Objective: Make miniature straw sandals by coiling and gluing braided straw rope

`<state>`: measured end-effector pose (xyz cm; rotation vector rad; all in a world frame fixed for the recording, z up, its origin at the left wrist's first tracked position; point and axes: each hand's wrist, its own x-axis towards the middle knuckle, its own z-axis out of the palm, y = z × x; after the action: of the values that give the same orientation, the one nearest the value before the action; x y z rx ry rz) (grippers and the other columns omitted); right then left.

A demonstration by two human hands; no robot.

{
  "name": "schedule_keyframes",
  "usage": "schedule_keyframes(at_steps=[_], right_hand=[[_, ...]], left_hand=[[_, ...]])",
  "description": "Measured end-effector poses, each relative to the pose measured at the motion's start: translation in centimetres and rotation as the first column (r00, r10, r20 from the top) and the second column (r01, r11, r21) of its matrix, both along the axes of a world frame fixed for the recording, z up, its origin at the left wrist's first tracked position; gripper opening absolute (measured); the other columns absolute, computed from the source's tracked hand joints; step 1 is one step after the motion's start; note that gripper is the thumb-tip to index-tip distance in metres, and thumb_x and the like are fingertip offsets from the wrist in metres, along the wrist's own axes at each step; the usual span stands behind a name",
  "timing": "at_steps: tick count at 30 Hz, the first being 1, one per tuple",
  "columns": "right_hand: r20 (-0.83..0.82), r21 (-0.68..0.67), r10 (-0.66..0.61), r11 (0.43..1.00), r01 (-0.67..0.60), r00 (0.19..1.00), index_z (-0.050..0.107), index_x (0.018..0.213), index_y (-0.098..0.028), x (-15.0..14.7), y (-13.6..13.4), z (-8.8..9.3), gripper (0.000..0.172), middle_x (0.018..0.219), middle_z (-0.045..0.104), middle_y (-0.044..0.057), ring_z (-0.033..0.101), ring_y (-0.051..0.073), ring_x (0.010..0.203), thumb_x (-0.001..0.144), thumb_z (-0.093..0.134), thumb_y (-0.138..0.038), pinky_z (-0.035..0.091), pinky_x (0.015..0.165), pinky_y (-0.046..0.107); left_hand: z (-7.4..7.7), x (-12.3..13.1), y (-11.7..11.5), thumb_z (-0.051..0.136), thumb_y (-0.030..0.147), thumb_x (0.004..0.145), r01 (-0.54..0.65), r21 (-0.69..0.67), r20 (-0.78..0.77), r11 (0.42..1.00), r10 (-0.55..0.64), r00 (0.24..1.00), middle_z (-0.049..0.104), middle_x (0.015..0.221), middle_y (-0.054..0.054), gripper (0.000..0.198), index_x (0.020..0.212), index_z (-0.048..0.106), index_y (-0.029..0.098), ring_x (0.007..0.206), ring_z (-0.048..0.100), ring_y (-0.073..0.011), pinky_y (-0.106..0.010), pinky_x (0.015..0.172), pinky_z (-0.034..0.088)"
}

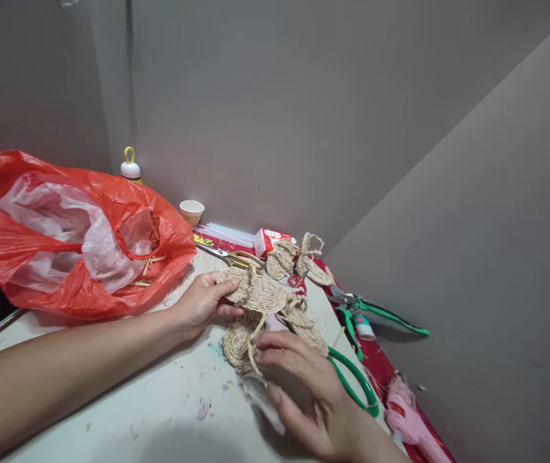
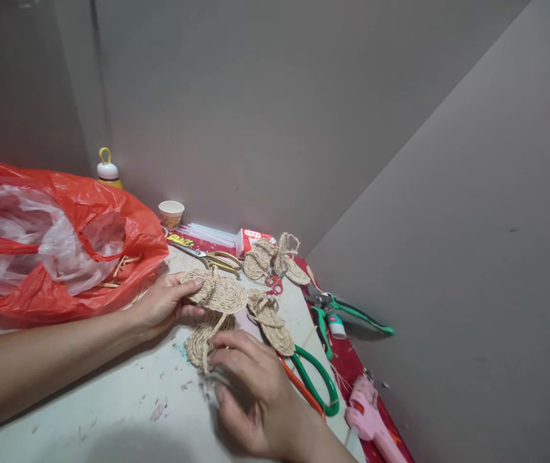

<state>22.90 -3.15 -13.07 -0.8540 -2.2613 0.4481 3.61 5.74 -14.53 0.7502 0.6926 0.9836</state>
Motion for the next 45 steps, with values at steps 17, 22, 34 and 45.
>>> schedule_keyframes(at_steps=[17, 22, 34, 45], right_hand=[[-0.402, -0.88, -0.551, 0.453, -0.143, 0.731, 0.068, 0.068, -0.01, -0.7, 2.2, -0.8, 0.035, 0.059, 0.064, 0.004, 0.051, 0.007, 0.042, 0.069, 0.078, -0.043, 0.041, 0.041, 0.018], [-0.47, -0.849, -0.559, 0.497, -0.177, 0.683, 0.065, 0.069, -0.013, -0.4, 2.3, -1.2, 0.031, 0.051, 0.053, -0.005, 0.041, 0.005, 0.039, 0.071, 0.078, -0.042, 0.04, 0.041, 0.018], [-0.468, -0.831, -0.513, 0.532, -0.161, 0.72, 0.067, 0.078, -0.012, 0.0, 2.3, -1.1, 0.032, 0.051, 0.05, -0.006, 0.037, 0.005, 0.038, 0.076, 0.073, -0.044, 0.037, 0.038, 0.018], [-0.409, -0.823, -0.434, 0.555, -0.119, 0.803, 0.067, 0.067, -0.013, 0.7, 1.2, 0.1, 0.029, 0.048, 0.057, -0.003, 0.044, 0.005, 0.037, 0.074, 0.076, -0.039, 0.031, 0.041, 0.018]], left_hand=[[1.2, 0.4, -2.0, 0.073, 0.032, 0.075, 0.132, 0.219, -0.033, 0.967, -0.128, 0.991, 0.064, 0.075, -0.002, 0.021, 0.077, 0.066, 0.013, 0.071, 0.058, -0.0112, -0.024, 0.07, 0.048], [0.6, 0.4, -1.5, 0.077, 0.032, 0.07, 0.104, 0.102, -0.042, 0.989, -0.1, 0.994, 0.064, 0.07, -0.002, 0.024, 0.069, 0.065, 0.012, 0.068, 0.059, -0.0109, -0.023, 0.067, 0.049], [0.2, 0.4, -1.1, 0.078, 0.031, 0.069, 0.045, 0.041, -0.035, 0.998, -0.044, 0.998, 0.068, 0.078, -0.004, 0.024, 0.077, 0.065, 0.012, 0.07, 0.063, -0.0119, -0.022, 0.063, 0.052], [1.7, -2.4, 3.9, 0.059, 0.008, 0.083, -0.352, 0.021, 0.028, 0.936, 0.351, 0.936, 0.071, 0.073, -0.003, 0.012, 0.079, 0.067, 0.016, 0.064, 0.063, -0.0082, -0.015, 0.06, 0.053]])
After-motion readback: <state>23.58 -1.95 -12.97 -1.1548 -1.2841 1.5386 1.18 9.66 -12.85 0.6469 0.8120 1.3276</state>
